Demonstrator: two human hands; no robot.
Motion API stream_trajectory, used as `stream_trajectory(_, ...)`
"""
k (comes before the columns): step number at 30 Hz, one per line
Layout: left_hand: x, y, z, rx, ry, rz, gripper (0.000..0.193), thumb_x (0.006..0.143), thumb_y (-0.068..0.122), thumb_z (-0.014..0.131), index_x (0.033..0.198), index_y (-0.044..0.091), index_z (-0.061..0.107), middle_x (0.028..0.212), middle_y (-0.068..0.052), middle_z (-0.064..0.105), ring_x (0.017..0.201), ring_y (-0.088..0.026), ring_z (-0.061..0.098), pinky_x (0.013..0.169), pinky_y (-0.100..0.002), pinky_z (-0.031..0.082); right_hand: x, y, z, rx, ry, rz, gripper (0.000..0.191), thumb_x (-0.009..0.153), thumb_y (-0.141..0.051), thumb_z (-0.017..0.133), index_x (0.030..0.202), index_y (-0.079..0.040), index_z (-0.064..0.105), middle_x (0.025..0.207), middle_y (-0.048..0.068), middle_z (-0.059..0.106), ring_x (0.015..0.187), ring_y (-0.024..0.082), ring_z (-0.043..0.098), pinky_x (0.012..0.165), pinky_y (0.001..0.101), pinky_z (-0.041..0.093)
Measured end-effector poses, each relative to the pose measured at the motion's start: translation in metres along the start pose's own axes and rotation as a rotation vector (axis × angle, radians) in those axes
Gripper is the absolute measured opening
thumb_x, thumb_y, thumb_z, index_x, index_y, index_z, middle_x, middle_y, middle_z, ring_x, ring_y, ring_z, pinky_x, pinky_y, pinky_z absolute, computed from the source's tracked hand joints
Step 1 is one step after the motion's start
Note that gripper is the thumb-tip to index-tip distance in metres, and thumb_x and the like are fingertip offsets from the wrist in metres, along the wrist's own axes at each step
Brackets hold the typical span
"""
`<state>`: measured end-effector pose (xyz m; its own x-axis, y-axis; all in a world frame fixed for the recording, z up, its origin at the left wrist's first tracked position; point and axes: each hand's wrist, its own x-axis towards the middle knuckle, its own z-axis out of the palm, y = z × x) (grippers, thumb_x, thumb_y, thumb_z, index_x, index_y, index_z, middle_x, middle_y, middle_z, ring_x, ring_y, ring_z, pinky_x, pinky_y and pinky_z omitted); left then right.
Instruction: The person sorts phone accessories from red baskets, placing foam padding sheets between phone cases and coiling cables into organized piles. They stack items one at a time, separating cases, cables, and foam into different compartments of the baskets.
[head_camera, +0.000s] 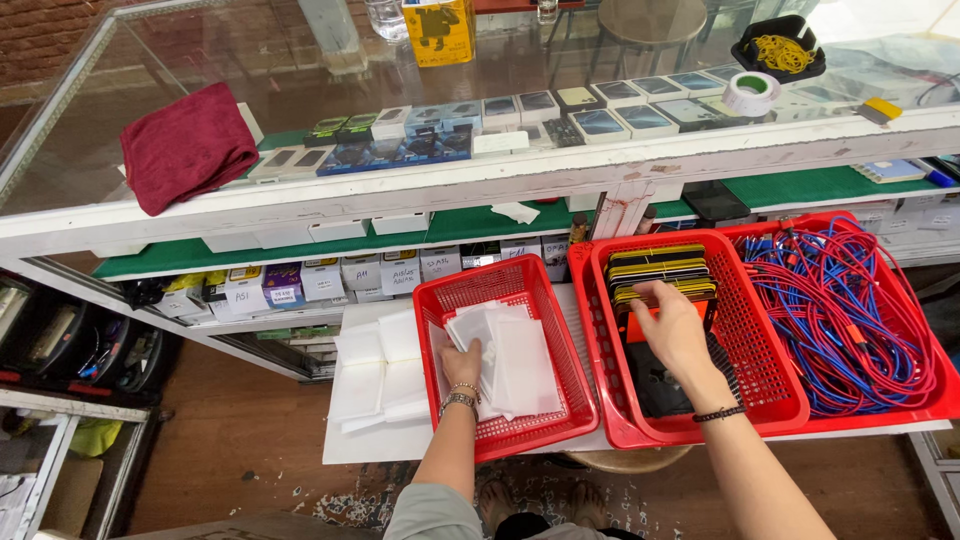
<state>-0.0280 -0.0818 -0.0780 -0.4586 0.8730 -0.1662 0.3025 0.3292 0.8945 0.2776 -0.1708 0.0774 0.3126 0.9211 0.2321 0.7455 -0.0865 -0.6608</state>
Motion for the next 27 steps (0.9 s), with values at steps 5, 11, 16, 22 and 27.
stream_trajectory(5, -0.004, 0.008, -0.012, -0.026, -0.102, -0.063, 0.031, 0.075, 0.021, 0.08, 0.096, 0.001, 0.071, 0.086, -0.016, 0.079, 0.08, -0.029, 0.077, 0.077, -0.04, 0.058, 0.002, -0.038, 0.008, 0.192, -0.119, 0.049, 0.025, 0.092, -0.01, 0.065, 0.115, -0.001, 0.068, 0.103, 0.014, 0.076, 0.094, 0.024, 0.075, 0.083, 0.0347, 0.058)
stream_trajectory(11, 0.001, 0.031, -0.036, 0.126, 0.077, 0.372, 0.024, 0.098, 0.011, 0.067, 0.118, -0.001, 0.074, 0.094, -0.022, 0.075, 0.084, -0.034, 0.075, 0.075, -0.04, 0.053, -0.004, -0.067, 0.059, 0.419, -0.352, 0.009, 0.033, 0.093, -0.015, 0.066, 0.124, -0.004, 0.065, 0.107, 0.011, 0.077, 0.098, 0.02, 0.076, 0.086, 0.0333, 0.059)
stream_trajectory(16, 0.01, 0.056, -0.04, -0.789, -0.253, -0.006, 0.026, 0.094, 0.006, 0.064, 0.118, 0.0, 0.069, 0.105, -0.006, 0.079, 0.091, -0.016, 0.074, 0.08, -0.03, 0.058, -0.015, -0.073, 0.124, 0.443, -0.473, -0.081, 0.064, 0.09, -0.016, 0.077, 0.141, 0.002, 0.044, 0.133, 0.021, 0.058, 0.117, 0.028, 0.06, 0.088, 0.0375, 0.053)
stream_trajectory(22, 0.016, 0.093, -0.038, -0.833, -0.553, -0.072, 0.028, 0.092, 0.014, 0.072, 0.116, -0.001, 0.069, 0.106, -0.008, 0.076, 0.089, -0.015, 0.073, 0.077, -0.031, 0.059, -0.026, -0.05, 0.144, 0.918, -0.847, 0.413, 0.033, 0.099, -0.015, 0.06, 0.127, 0.003, 0.061, 0.107, 0.016, 0.076, 0.09, 0.017, 0.072, 0.082, 0.0298, 0.063)
stream_trajectory(27, -0.014, 0.104, -0.031, -0.628, -0.685, 0.051, 0.027, 0.094, 0.019, 0.075, 0.112, -0.001, 0.074, 0.1, -0.008, 0.078, 0.083, -0.011, 0.071, 0.072, -0.027, 0.058, -0.019, -0.048, 0.124, 0.901, -0.648, 0.318, 0.029, 0.098, -0.011, 0.06, 0.124, 0.001, 0.059, 0.107, 0.015, 0.074, 0.088, 0.017, 0.072, 0.082, 0.033, 0.062)
